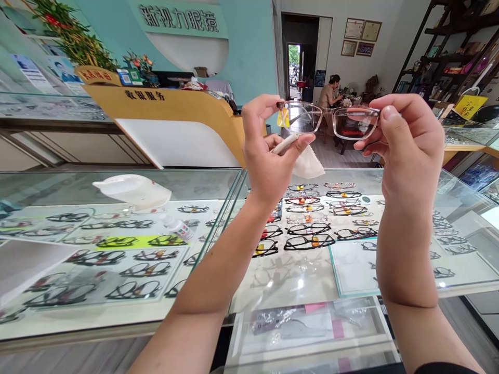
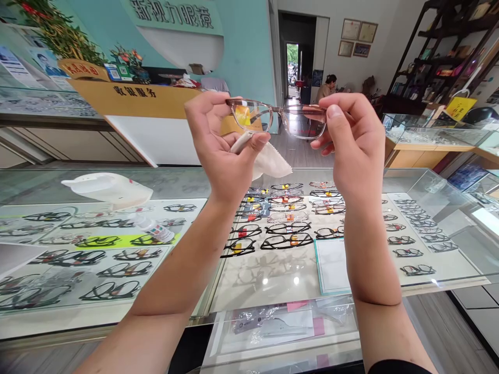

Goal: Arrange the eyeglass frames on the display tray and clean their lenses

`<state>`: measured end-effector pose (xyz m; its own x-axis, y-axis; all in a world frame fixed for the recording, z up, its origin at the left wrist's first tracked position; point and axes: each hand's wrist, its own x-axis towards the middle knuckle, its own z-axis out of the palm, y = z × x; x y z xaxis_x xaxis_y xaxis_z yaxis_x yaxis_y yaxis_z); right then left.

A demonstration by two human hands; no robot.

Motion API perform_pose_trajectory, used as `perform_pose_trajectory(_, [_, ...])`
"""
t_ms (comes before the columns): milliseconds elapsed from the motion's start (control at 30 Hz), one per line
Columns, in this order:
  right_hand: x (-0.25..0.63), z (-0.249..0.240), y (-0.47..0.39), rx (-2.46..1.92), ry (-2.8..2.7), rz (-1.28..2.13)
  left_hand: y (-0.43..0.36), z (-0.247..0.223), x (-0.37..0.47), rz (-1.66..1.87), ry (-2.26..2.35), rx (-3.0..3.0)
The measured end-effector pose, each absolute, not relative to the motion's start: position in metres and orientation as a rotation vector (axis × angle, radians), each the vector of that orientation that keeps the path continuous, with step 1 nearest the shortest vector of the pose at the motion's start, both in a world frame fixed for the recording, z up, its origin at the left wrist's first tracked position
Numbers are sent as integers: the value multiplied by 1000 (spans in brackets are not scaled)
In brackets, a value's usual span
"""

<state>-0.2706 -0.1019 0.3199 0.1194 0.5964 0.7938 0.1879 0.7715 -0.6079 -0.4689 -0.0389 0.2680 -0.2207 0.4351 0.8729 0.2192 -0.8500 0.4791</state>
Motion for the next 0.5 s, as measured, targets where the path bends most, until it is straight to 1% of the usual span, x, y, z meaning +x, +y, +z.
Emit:
perform_pose_trajectory(367, [-271, 321, -102, -668, -1455, 392, -38, 266, -466, 2194, 784, 1858])
perform_pose_trajectory(500, [-269, 320, -98, -701, -1442, 422, -45, 270, -466, 2158, 697, 1835])
